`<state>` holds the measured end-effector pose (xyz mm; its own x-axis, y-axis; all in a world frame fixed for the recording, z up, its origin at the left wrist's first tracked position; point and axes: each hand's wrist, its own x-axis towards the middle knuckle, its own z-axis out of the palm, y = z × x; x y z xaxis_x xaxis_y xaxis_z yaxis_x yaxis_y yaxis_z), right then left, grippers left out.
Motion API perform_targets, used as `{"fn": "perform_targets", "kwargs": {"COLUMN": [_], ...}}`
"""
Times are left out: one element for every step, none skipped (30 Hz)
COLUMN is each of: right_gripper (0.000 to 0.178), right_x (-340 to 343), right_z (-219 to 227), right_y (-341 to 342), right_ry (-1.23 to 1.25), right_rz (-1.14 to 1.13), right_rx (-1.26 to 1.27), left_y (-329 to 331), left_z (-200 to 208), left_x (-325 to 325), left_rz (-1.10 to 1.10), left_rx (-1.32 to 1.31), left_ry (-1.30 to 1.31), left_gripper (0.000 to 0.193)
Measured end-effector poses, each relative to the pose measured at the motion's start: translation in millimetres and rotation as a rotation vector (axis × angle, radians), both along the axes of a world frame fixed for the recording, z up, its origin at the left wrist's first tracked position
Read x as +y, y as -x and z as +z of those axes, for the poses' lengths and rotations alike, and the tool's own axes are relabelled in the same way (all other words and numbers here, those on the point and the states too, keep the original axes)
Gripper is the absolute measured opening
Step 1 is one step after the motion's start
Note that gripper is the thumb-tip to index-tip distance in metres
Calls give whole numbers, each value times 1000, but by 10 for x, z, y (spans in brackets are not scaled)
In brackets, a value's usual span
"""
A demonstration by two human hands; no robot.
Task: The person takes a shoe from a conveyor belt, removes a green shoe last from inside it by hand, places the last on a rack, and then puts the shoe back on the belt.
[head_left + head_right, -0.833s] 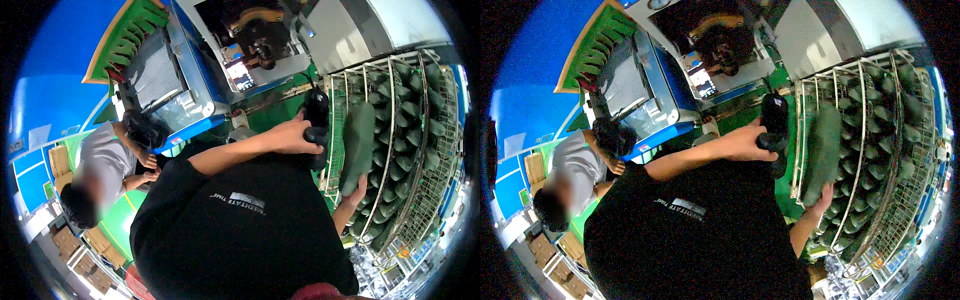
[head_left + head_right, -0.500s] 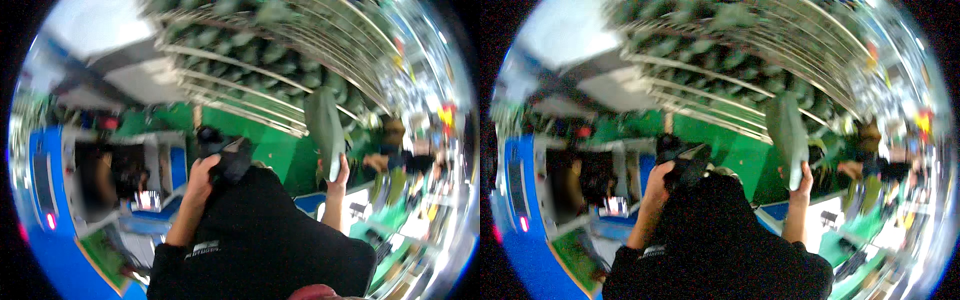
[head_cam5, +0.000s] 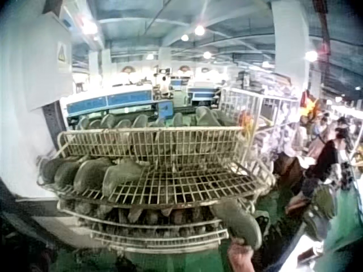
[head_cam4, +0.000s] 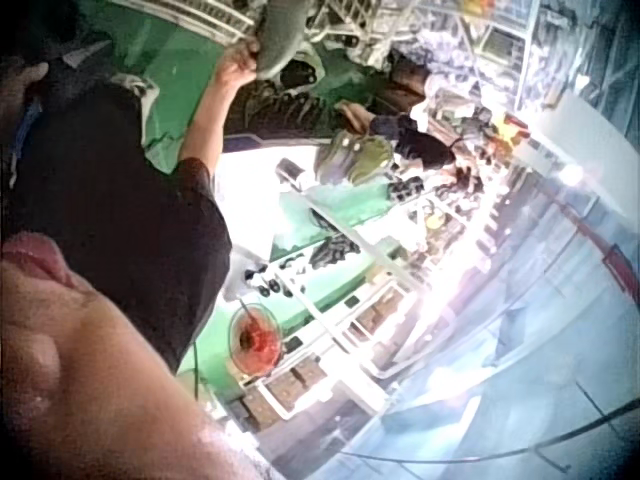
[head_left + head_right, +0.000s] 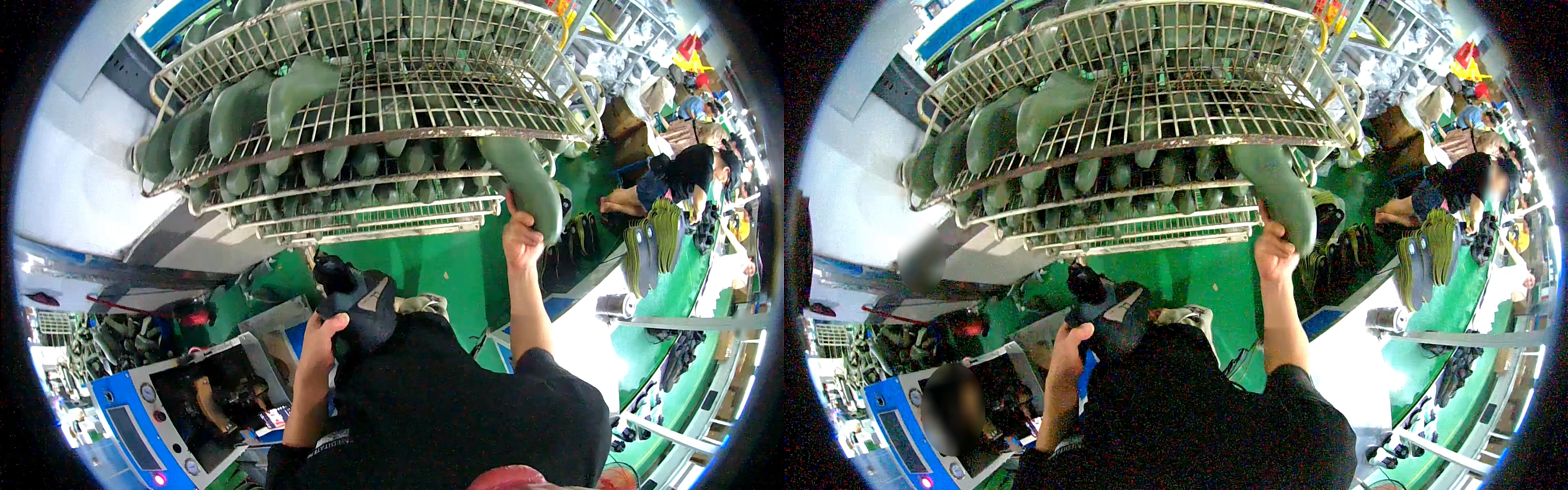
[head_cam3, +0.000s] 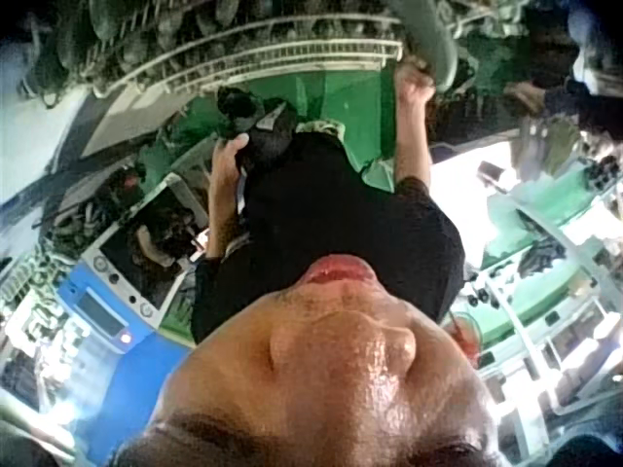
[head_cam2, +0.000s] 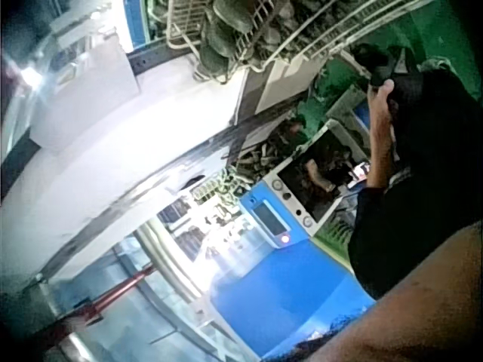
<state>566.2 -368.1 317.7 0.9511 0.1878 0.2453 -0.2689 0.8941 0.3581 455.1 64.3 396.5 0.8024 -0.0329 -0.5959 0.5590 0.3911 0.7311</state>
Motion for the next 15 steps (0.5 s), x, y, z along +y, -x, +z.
{"fn": "perform_targets", "kwargs": {"right_gripper": [74, 66, 55, 51, 50, 49, 46, 49, 47, 45, 42, 38, 35, 32, 27], "right_x": [-8, -62, -12, 33, -308, -597, -511, -318, -276, -287, -307, -304, -254, -127, 28], "right_z": [61, 147, 335, 538, 366, 182, 362, 480, 512, 531, 428, 279, 145, 57, -28], "right_y": [-225, -479, -774, -1059, -1224, -1363, -1500, -1447, -1417, -1369, -1284, -1222, -1204, -1169, -1167], "right_ry": [27, 248, 456, 703, 620, 530, 637, 839, 799, 769, 821, 870, 927, 984, 1030], "right_rz": [-5, -124, -275, -370, -201, -23, -3, -222, -167, -112, -137, -157, -108, -47, 54], "right_rx": [-13, 149, 387, 642, 485, 323, 541, 603, 616, 631, 625, 617, 667, 720, 721], "left_y": [-27, -52, -70, -66, -89, -97, -49, 4, 55, 99, 118, 144, 206, 320, 436], "left_z": [-50, -56, -65, -59, -70, -78, -76, -80, -83, -86, -33, -53, -93, -135, -252], "left_x": [-10, -28, -45, -58, -89, -106, -86, -74, -66, -73, -88, -68, -15, 62, 133], "left_rz": [-31, -24, -8, 9, 16, 33, 78, 157, 236, 317, 342, 371, 410, 456, 512], "left_rx": [-59, -44, -16, 5, -9, -24, -40, -41, -42, -38, -76, -84, -93, -95, -64], "left_ry": [22, 17, 14, 9, -4, -25, -53, -27, 0, 35, 30, 57, 79, 94, 82], "left_gripper": [45, 44, 43, 43, 42, 41, 40, 39, 39, 38, 33, 33, 34, 34, 42]}}
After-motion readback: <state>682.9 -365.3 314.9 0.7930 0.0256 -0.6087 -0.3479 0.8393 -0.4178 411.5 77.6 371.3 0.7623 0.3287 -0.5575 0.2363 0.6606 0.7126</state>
